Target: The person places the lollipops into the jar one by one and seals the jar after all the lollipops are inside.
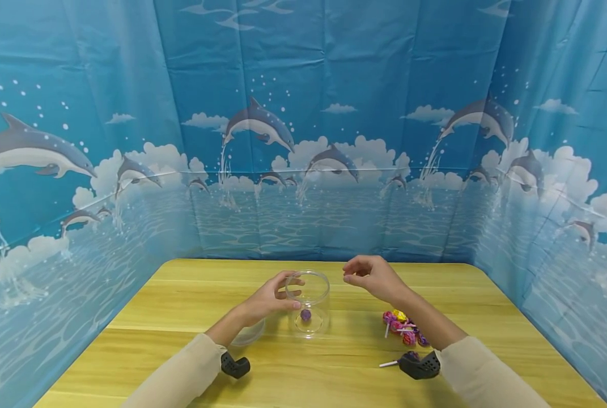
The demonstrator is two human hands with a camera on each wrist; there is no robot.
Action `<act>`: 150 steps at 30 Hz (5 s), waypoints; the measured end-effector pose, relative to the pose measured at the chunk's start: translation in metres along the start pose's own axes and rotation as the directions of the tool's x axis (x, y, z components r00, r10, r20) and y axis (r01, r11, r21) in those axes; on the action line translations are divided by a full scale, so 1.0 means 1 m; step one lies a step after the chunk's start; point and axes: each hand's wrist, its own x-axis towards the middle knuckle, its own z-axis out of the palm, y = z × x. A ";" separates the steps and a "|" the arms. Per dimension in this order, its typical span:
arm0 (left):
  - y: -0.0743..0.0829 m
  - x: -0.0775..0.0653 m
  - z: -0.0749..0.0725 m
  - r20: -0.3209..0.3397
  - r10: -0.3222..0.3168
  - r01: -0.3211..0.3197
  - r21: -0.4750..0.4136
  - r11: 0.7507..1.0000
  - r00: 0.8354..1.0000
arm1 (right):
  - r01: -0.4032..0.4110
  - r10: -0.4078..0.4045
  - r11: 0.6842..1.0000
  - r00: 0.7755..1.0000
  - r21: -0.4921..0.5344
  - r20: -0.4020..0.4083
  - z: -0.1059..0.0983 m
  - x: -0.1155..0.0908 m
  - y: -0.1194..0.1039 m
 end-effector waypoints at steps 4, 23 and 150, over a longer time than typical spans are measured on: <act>0.000 0.000 0.000 0.004 0.002 -0.002 -0.001 1.000 1.000 | 0.012 -0.012 1.000 1.000 -0.015 0.005 -0.005 -0.008 0.003; 0.000 -0.002 0.000 0.007 0.006 -0.006 0.003 1.000 1.000 | -0.036 0.035 0.999 0.999 -0.039 -0.028 -0.038 -0.058 0.033; 0.005 0.000 -0.001 0.021 -0.013 0.013 0.018 1.000 1.000 | -0.015 0.033 0.997 0.972 0.079 -0.234 -0.002 -0.007 0.013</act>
